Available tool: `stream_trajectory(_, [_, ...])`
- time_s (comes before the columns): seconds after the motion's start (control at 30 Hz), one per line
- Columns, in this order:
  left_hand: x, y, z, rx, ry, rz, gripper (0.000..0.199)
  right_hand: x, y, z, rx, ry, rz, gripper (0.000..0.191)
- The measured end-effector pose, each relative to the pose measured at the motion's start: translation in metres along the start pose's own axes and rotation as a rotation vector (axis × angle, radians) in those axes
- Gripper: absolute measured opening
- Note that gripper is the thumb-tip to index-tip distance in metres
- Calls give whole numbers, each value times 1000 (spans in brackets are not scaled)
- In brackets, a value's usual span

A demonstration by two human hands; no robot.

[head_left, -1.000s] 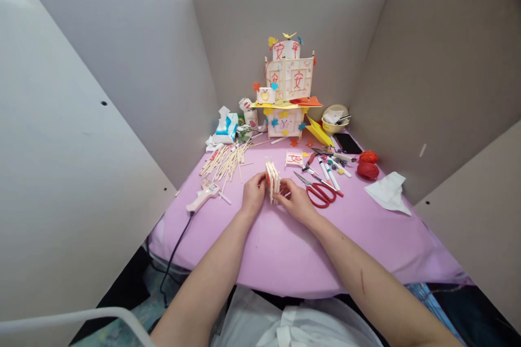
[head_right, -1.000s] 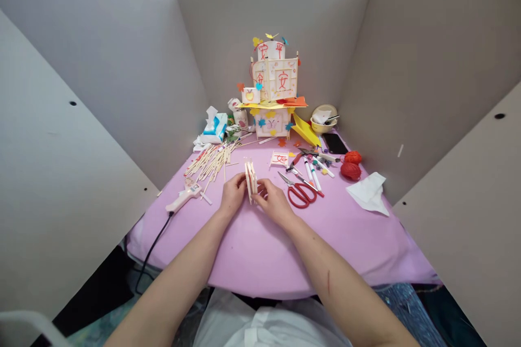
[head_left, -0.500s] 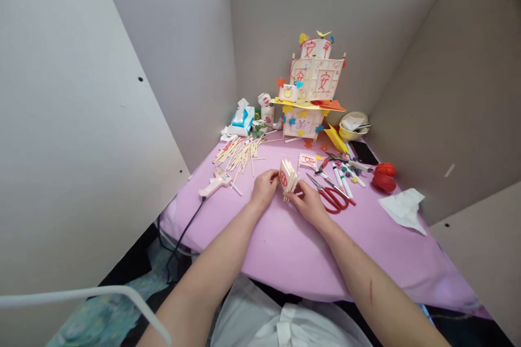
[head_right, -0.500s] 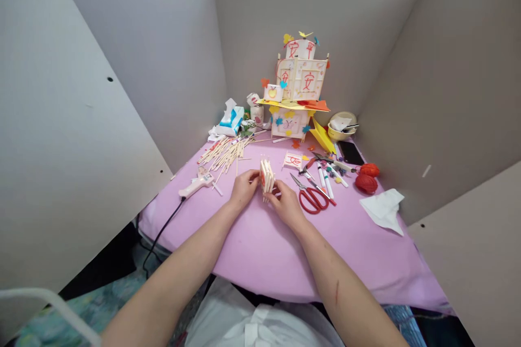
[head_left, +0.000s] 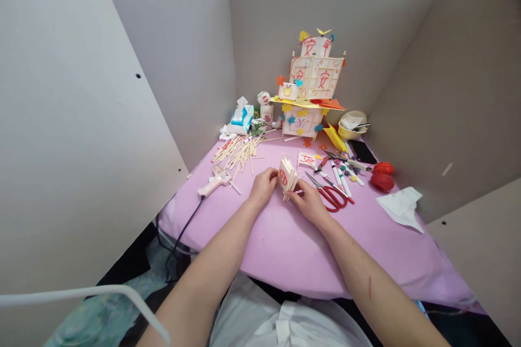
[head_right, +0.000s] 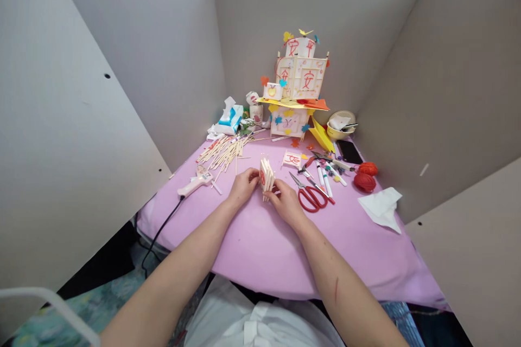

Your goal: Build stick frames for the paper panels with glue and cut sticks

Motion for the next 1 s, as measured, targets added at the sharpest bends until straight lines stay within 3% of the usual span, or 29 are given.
stream_trajectory(0.5, [11,18,5,18,-77,-66,39,0,-3,-1,-37,-5,28,28])
stream_trajectory(0.7, [12,18,3,280,-221,-22,51,-2,-1,0,-67,-13,23,29])
stream_trajectory(0.83, [12,14,3,487,-378,37,74,-2,0,0,-71,-10,29,29])
stream_trajectory(1.0, [12,12,3,492,-378,72,90,-1,0,1,-67,-15,50,29])
Point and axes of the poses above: each hand's wrist, its own x-axis away from the middle knuckle, its own z-axis out of the back of the hand, y = z × x, the point moved 1 cm from there along -x, towards the middle knuckle, and after that the axes turned 7 degrees about x, right-handed, at the moved point
